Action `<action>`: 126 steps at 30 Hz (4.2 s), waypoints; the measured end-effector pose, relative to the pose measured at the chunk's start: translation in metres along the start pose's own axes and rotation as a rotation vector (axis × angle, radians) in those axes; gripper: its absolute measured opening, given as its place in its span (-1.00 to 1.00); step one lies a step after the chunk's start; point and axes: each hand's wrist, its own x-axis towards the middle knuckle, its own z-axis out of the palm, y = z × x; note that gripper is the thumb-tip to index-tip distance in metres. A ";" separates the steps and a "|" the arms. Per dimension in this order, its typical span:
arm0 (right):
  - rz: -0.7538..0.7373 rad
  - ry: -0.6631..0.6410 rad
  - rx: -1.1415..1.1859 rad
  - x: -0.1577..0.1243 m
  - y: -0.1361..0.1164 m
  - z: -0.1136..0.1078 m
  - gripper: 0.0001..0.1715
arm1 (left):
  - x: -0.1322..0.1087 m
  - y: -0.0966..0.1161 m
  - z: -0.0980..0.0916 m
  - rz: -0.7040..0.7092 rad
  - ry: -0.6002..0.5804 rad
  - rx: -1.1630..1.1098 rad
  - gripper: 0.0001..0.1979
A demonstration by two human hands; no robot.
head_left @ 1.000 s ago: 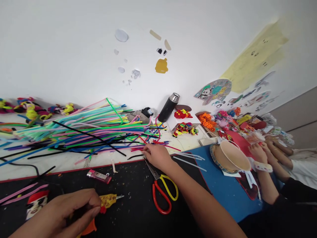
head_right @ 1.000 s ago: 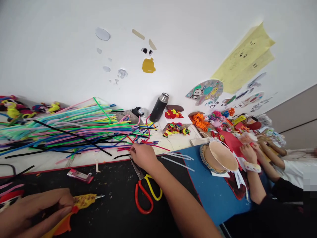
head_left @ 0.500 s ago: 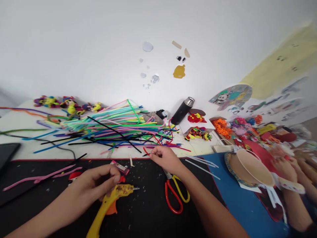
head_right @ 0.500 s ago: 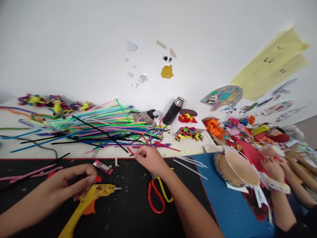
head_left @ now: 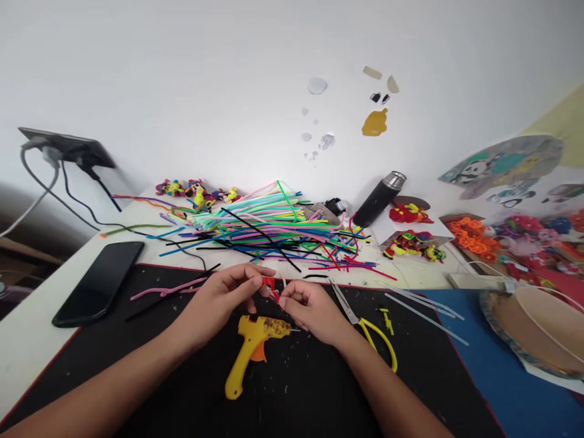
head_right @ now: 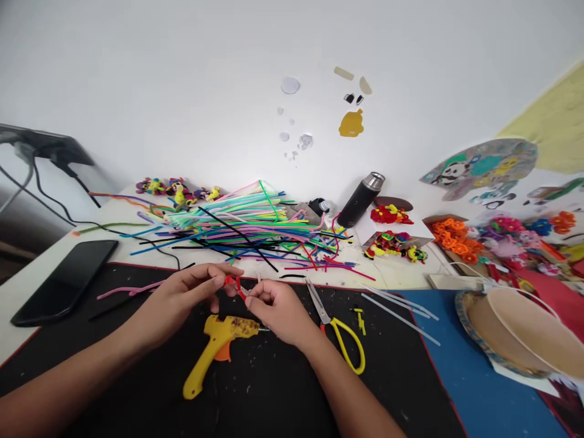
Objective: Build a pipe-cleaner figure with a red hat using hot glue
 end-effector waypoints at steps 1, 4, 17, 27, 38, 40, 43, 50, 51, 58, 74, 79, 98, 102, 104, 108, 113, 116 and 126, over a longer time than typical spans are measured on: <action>0.002 0.005 -0.002 -0.001 -0.001 0.001 -0.82 | 0.000 -0.001 -0.001 0.001 -0.012 -0.010 -0.67; -0.003 0.014 0.006 -0.004 -0.005 0.004 -0.83 | -0.001 -0.003 -0.002 0.011 -0.038 -0.040 -0.70; -0.167 -0.007 0.165 0.001 -0.002 0.029 -0.53 | -0.008 0.009 -0.007 0.067 0.017 -0.269 -0.71; -0.314 0.045 0.243 0.014 -0.020 0.050 -0.50 | -0.008 0.016 -0.012 0.067 0.050 -0.393 -0.69; -0.322 0.106 0.151 0.008 0.000 0.051 -0.46 | -0.004 0.007 -0.009 0.112 0.042 -0.097 -0.64; -0.311 0.125 0.151 0.006 0.001 0.047 -0.47 | -0.005 0.008 -0.007 0.131 0.052 -0.036 -0.62; -0.291 0.172 0.158 0.005 0.000 0.041 -0.48 | -0.008 0.013 -0.004 0.176 0.082 0.063 -0.60; -0.294 0.141 0.230 0.005 -0.002 0.042 -0.48 | -0.012 0.011 0.004 0.186 -0.003 0.204 -0.59; -0.290 0.140 0.241 0.005 -0.002 0.043 -0.48 | -0.013 0.010 0.005 0.188 0.002 0.216 -0.59; -0.302 0.173 0.308 0.006 0.000 0.045 -0.53 | -0.014 0.007 0.005 0.210 0.061 0.328 -0.58; -0.276 0.125 0.274 0.004 0.000 0.048 -0.48 | -0.012 0.003 0.005 0.219 0.118 0.432 -0.60; -0.269 0.122 0.255 0.003 0.000 0.048 -0.49 | -0.013 0.005 0.005 0.215 0.143 0.460 -0.60; -0.265 0.124 0.171 0.001 0.002 0.049 -0.56 | -0.009 0.003 0.001 0.225 0.111 0.478 -0.63; -0.261 0.127 0.148 0.002 0.003 0.050 -0.57 | -0.009 0.002 0.000 0.240 0.125 0.524 -0.64; -0.257 0.137 0.119 0.003 0.005 0.051 -0.59 | -0.009 0.001 0.000 0.241 0.130 0.541 -0.65; -0.300 0.190 -0.069 0.002 0.007 0.052 -0.64 | -0.007 0.000 -0.002 0.253 0.132 0.592 -0.68; -0.413 0.318 -0.444 -0.002 0.003 0.051 -0.69 | -0.005 -0.005 -0.007 0.299 0.186 0.772 -0.72; -0.453 0.355 -0.625 -0.006 -0.001 0.050 -0.69 | -0.004 -0.009 -0.010 0.365 0.202 0.909 -0.76; -0.564 0.371 -0.893 -0.009 -0.002 0.038 -0.67 | -0.001 -0.014 -0.014 0.496 -0.079 1.187 -0.71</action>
